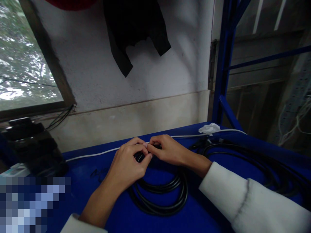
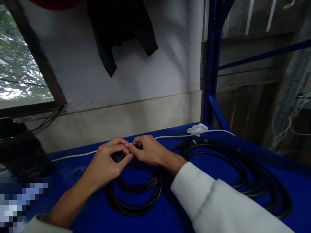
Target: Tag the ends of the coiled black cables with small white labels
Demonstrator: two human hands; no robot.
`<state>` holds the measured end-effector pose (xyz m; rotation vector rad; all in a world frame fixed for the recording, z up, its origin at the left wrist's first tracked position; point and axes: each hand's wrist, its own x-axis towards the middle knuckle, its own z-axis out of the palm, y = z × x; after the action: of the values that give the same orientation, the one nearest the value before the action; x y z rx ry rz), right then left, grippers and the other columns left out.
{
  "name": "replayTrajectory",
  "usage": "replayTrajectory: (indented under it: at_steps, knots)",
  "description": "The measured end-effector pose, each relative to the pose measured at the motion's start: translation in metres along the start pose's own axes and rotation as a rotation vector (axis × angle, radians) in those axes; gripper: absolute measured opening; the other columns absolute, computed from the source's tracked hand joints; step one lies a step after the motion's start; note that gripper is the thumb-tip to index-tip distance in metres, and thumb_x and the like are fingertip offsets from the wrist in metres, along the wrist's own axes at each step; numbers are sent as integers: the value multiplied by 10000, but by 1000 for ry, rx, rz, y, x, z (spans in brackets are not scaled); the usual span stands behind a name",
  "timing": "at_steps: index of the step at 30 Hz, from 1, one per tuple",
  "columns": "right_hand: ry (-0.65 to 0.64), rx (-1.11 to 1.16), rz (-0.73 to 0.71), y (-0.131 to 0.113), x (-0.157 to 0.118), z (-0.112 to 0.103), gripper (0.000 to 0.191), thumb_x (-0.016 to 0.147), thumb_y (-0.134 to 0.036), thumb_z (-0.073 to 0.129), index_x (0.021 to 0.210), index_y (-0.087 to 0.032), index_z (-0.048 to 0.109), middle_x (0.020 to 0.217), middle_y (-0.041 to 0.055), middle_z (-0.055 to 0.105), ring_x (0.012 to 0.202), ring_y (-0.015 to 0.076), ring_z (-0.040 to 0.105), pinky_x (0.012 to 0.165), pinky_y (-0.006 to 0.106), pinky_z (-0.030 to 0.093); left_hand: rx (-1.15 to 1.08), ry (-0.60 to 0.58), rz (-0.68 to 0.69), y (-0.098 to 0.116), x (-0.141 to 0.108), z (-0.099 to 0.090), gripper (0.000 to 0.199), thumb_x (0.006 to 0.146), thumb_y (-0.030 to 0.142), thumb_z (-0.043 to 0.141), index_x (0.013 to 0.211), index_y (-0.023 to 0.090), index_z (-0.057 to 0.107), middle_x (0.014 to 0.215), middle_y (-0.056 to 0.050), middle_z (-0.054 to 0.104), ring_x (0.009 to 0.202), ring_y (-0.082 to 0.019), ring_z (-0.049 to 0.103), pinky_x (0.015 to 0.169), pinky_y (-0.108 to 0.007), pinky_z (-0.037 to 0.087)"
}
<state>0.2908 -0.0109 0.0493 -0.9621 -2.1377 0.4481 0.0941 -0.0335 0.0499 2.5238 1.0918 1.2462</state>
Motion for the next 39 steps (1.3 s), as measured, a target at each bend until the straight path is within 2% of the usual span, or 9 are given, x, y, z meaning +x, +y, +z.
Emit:
replayTrajectory:
  at_steps: [9, 18, 25, 29, 39]
  knots:
    - [5, 4, -1, 0, 1, 0, 353, 1039, -405, 577, 819, -161, 704, 717, -9, 677, 637, 123, 587, 560, 252, 356, 32, -11, 12, 1, -2, -1, 144, 879, 197, 660, 757, 238, 722, 1051, -28, 708, 902, -224, 694, 869, -417, 559]
    - [0, -13, 0, 2, 1, 1, 375, 1033, -407, 575, 760, -166, 664, 660, -29, 629, 588, 108, 539, 528, 259, 318, 34, -21, 25, 2, -1, -1, 148, 865, 172, 657, 757, 239, 731, 1035, -29, 707, 906, -218, 695, 866, -402, 560]
    - [-5, -11, -2, 1, 1, 1, 390, 1041, -418, 574, 757, -166, 665, 649, -32, 616, 579, 103, 524, 519, 261, 313, 35, -27, 15, 0, -1, -2, 135, 830, 162, 711, 745, 253, 763, 1077, -16, 721, 921, -215, 704, 878, -395, 558]
    - [-8, -23, 12, 0, 1, 1, 416, 1045, -449, 569, 761, -164, 675, 646, -26, 625, 572, 105, 531, 512, 261, 315, 50, -26, 10, 0, -1, -1, 148, 832, 171, 728, 720, 256, 774, 1067, -18, 724, 894, -213, 702, 833, -385, 557]
    - [-16, 15, 1, 2, 0, 1, 438, 1040, -483, 551, 755, -167, 658, 646, -27, 595, 567, 112, 505, 511, 274, 301, 41, -23, -17, 1, -1, 0, 218, 824, 153, 758, 628, 226, 696, 1052, -15, 716, 876, -204, 705, 838, -382, 552]
